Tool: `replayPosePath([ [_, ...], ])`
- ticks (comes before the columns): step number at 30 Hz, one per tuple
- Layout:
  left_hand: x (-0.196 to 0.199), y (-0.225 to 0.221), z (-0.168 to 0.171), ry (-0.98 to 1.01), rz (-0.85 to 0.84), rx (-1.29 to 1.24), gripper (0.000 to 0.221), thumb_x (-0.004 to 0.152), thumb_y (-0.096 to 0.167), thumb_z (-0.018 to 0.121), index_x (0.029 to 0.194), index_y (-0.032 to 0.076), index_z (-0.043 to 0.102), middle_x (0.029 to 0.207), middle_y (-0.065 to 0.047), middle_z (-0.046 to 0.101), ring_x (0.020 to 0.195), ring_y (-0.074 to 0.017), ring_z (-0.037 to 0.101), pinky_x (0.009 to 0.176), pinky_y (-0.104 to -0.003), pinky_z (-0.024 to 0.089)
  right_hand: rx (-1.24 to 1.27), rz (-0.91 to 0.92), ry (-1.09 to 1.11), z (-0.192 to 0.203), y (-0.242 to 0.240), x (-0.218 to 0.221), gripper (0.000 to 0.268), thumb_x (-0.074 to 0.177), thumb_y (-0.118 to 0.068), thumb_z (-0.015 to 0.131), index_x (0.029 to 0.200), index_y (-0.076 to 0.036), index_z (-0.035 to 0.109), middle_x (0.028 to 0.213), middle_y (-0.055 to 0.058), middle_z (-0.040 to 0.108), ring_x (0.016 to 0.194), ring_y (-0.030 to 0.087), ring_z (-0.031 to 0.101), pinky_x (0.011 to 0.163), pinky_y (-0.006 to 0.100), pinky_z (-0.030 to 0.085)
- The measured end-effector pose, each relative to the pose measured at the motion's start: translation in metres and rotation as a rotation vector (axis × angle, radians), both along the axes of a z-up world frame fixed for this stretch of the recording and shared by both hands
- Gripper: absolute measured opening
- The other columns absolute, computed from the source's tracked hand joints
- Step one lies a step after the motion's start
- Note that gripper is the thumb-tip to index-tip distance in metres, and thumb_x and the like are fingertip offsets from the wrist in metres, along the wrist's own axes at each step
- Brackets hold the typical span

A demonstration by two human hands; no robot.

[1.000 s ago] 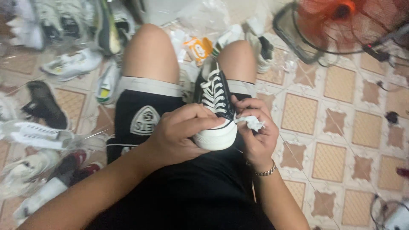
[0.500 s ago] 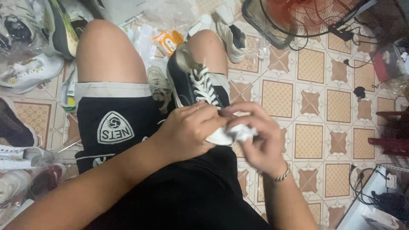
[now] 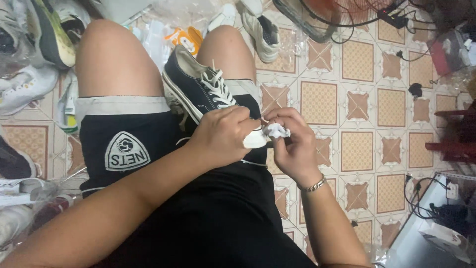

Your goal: Cleaning and organizing various pairs of shoes in a cluttered storage area.

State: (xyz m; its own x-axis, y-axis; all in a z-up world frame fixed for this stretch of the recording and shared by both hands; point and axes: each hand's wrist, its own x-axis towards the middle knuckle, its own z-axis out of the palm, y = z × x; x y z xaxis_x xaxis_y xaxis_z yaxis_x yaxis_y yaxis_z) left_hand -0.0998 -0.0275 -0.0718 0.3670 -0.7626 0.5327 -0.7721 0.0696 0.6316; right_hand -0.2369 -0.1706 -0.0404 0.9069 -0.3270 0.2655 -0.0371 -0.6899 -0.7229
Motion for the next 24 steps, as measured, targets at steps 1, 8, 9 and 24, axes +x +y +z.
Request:
replayPosePath([
  [1,-0.002,-0.003,-0.005,0.007,-0.005,0.001,0.022,0.072,0.016,0.08,0.091,0.007,0.074,0.079,-0.006,0.06,0.077,-0.0248,0.066,0.067,-0.039,0.054,0.001,-0.005,0.007,0.003,0.006,0.0,0.019,0.089,0.013,0.059,0.101,0.002,0.067,0.114,0.012,0.068,0.103,0.022,0.072,0.087,0.03,0.06],
  [8,-0.005,-0.01,-0.009,-0.077,0.004,0.066,0.01,0.074,0.017,0.078,0.079,0.01,0.071,0.075,-0.004,0.058,0.075,-0.0245,0.063,0.069,-0.04,0.043,0.136,-0.054,0.015,-0.016,0.002,-0.008,0.018,0.09,0.013,0.059,0.098,0.0,0.068,0.118,0.012,0.065,0.098,0.019,0.071,0.074,0.026,0.061],
  [9,-0.003,-0.01,-0.003,-0.054,-0.004,0.045,0.011,0.073,0.018,0.078,0.08,0.01,0.072,0.074,-0.004,0.057,0.075,-0.0244,0.063,0.068,-0.04,0.041,0.253,-0.097,0.027,-0.02,-0.003,-0.009,0.017,0.092,0.011,0.058,0.099,-0.001,0.068,0.118,0.01,0.064,0.097,0.018,0.071,0.072,0.027,0.061],
  [24,-0.006,-0.013,-0.005,-0.093,0.041,0.05,0.008,0.079,0.018,0.076,0.081,0.011,0.073,0.073,-0.005,0.056,0.073,-0.0246,0.062,0.068,-0.04,0.04,0.136,-0.036,0.008,-0.019,-0.003,-0.012,0.027,0.083,0.015,0.053,0.101,-0.001,0.067,0.111,0.012,0.065,0.095,0.021,0.07,0.079,0.028,0.061],
])
